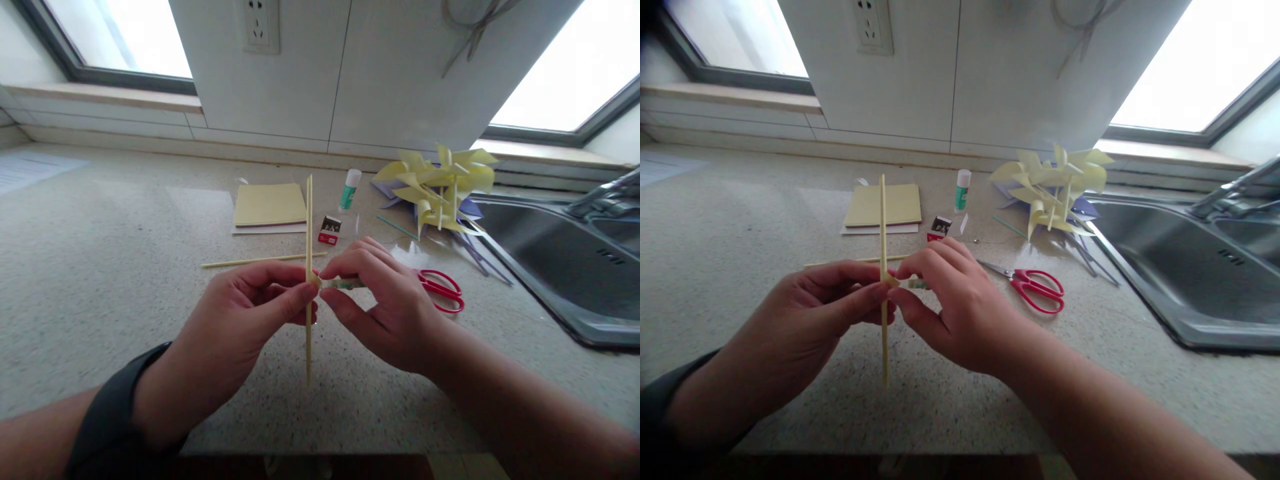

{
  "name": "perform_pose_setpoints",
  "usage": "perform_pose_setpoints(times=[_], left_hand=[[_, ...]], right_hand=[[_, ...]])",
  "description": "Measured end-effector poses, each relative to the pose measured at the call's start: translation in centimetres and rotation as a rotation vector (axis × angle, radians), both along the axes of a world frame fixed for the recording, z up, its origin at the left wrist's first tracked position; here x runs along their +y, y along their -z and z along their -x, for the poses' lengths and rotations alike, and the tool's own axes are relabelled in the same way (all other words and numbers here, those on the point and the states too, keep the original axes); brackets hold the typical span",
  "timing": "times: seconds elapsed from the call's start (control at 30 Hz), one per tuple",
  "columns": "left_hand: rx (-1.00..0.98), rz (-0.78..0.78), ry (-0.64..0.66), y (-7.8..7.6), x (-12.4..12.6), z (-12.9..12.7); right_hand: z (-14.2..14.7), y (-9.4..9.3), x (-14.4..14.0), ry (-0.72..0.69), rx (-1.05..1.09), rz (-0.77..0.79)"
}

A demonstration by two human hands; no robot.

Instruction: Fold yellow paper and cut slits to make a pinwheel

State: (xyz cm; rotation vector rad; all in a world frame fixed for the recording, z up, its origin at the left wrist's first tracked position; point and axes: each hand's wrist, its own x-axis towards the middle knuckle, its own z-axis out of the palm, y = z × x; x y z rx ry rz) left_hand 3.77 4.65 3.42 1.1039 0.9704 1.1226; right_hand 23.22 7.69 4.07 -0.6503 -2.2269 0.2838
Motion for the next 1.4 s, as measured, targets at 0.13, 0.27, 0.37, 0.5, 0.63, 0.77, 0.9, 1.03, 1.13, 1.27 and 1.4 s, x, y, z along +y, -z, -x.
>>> perform_pose_setpoints(times=[0.13,0.27,0.37,0.5,0.63,0.77,0.9,1.03,1.13,1.27,1.4], left_hand=[[-0.002,-0.021,-0.019,-0.07,-0.18,-0.11],[-0.005,-0.044,-0.021,-0.04,-0.31,-0.18],[-0.014,-0.039,-0.009,0.01,-0.32,-0.22],[-0.045,-0.028,0.007,0.04,-0.29,-0.33],[-0.066,-0.026,-0.007,-0.07,-0.31,-0.48],[-0.095,-0.017,-0.028,-0.16,-0.41,-0.49],[-0.102,-0.019,-0.002,-0.11,-0.51,-0.5],[-0.099,-0.025,-0.002,-0.01,-0.54,-0.65],[-0.056,-0.047,-0.009,0.01,-0.54,-0.71],[0.026,-0.121,0.047,-0.1,-0.64,-0.51],[0.109,-0.167,0.071,-0.2,-0.74,-0.19]], right_hand=[[0.35,0.19,-0.22,0.048,0.043,0.105],[0.45,0.26,-0.22,0.045,0.063,0.193],[0.38,0.13,-0.15,0.028,0.085,0.294],[0.39,-0.11,-0.14,0.018,0.135,0.478],[0.38,-0.33,-0.15,0.011,0.181,0.621],[0.3,-0.48,-0.17,0.038,0.173,0.658],[0.39,-0.39,-0.28,0.075,0.173,0.714],[0.54,-0.19,-0.34,0.117,0.156,0.716],[0.61,-0.13,-0.29,0.137,0.148,0.658],[0.66,-0.14,-0.25,0.154,0.16,0.635],[0.76,-0.19,-0.24,0.16,0.178,0.639]])
